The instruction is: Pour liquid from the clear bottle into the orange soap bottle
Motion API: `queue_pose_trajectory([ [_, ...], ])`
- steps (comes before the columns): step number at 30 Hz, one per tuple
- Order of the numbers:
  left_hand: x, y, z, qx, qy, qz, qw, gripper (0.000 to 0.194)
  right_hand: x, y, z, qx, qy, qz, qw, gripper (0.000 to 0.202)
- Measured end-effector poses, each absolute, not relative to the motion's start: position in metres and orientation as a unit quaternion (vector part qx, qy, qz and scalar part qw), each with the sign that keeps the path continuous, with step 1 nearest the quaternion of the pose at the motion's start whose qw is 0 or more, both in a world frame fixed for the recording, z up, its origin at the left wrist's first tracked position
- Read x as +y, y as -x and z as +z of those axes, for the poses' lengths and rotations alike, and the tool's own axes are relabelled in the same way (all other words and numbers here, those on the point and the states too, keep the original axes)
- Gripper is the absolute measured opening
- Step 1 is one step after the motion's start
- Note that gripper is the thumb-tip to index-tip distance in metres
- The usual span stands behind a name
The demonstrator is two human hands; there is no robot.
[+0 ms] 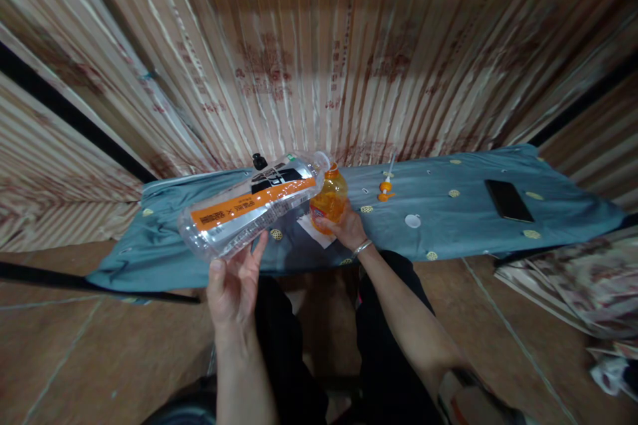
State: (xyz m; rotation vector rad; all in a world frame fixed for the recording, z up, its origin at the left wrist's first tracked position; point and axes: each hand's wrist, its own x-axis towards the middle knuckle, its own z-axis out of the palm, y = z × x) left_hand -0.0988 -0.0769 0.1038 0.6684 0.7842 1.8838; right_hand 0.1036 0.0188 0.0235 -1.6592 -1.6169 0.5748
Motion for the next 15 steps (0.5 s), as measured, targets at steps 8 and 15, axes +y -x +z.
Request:
queue_pose_trajectory([
  [8, -0.0774, 0.0992, 0.103, 0.313, -0.275, 0.772, 0.48, 0.053, 0.0204, -0.1043, 0.0201, -0.634, 0.642, 0.216, 0.373, 0.064],
  [15, -0.0766, 0.0993, 0.1025, 0.305, -0.277, 0.775, 0.48, 0.055, 0.0194, -0.1044, 0.0218, -0.636, 0.634, 0.22, 0.381, 0.066],
])
